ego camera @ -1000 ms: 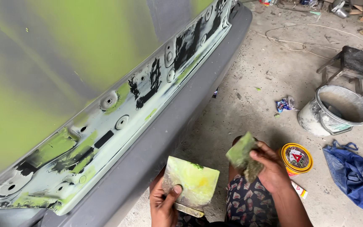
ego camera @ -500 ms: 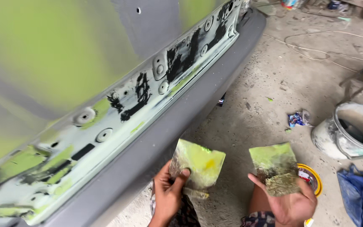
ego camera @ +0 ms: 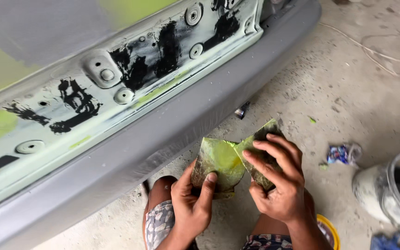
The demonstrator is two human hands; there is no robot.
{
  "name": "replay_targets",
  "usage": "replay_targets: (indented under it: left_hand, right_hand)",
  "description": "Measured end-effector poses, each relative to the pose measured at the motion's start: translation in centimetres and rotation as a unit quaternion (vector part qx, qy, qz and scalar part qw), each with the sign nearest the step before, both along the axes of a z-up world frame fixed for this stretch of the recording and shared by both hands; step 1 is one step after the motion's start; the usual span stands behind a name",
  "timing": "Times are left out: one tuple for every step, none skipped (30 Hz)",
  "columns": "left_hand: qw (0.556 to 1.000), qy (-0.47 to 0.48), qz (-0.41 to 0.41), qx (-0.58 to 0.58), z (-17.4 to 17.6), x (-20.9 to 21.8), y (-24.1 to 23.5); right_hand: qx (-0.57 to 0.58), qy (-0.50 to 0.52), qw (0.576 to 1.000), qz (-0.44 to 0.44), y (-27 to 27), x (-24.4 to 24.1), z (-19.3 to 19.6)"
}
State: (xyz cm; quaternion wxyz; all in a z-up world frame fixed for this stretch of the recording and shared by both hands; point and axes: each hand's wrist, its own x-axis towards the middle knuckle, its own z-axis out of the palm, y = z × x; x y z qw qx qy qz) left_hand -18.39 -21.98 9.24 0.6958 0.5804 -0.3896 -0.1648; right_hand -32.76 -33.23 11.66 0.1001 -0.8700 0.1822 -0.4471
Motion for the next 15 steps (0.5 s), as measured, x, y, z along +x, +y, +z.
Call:
replay_targets:
  left_hand:
    - [1.0,0.001,0.016,0.0,-0.2,-0.7,-0.9]
    - [1.0,-0.013,0.026,-0.005,-0.4,-1.4,-1.7]
    - [0.999,-0.027,0.034,-0.007,-0.5,-2.0,-2.2]
    - [0.998,-0.026,0.049,-0.002,-0.4,-2.9,-2.6]
    - [0.998,-0.034,0.06,-0.007,-0.2,-3.5,-3.2]
    - [0.996,-0.043,0.071,-0.01,0.0,-4.2,-3.9]
    - [0.996,-0.043,0.08,-0.008,-0.1,-4.6,-4.3]
    - [0.993,-0.062,0.1,-0.006,-0.1,-5.0,-4.6]
    - [0.989,-0.08,0.124,-0.006,-0.2,-5.4,-5.0]
    - [0.988,-0.078,0.136,-0.007,-0.6,-5.5,-5.5]
    - [0.985,-0.101,0.14,-0.021,-1.0,-5.4,-5.7]
    - [0.981,-0.125,0.144,-0.034,-1.4,-5.3,-5.8]
    - [0.978,-0.128,0.16,-0.034,-1.6,-4.8,-5.5]
    - [0.977,-0.131,0.165,-0.043,-1.8,-4.2,-5.2]
    - [0.976,-0.135,0.163,-0.052,-2.0,-3.5,-4.8]
  right_hand:
    - [0.0,0.001,1.0,0.016,-1.1,-0.2,-0.2]
    - [-0.003,-0.003,1.0,0.025,-2.2,-0.3,-0.3]
    - [-0.002,-0.006,0.999,0.033,-2.9,-0.4,-0.5]
    - [0.002,-0.004,0.999,0.047,-3.5,-0.5,-0.5]
    - [0.012,-0.006,0.998,0.06,-4.2,-0.6,-0.5]
    - [0.023,-0.008,0.997,0.072,-4.9,-0.6,-0.3]
    - [0.024,-0.007,0.996,0.081,-5.6,-0.7,-0.4]
    - [0.041,-0.01,0.994,0.105,-6.1,-0.7,-0.5]
    - [0.054,-0.012,0.99,0.133,-6.9,-0.7,-0.6]
    - [0.053,-0.01,0.988,0.146,-7.8,-1.1,-0.6]
    - [0.088,0.011,0.979,0.185,-8.7,-1.2,-0.7]
    - [0.121,0.034,0.967,0.222,-9.4,-1.3,-0.8]
    - [0.118,0.034,0.963,0.239,-10.5,-1.7,-1.6]
    - [0.258,-0.01,0.92,0.293,-11.6,-2.0,-2.4]
    - [0.394,-0.051,0.854,0.335,-12.5,-2.4,-3.2]
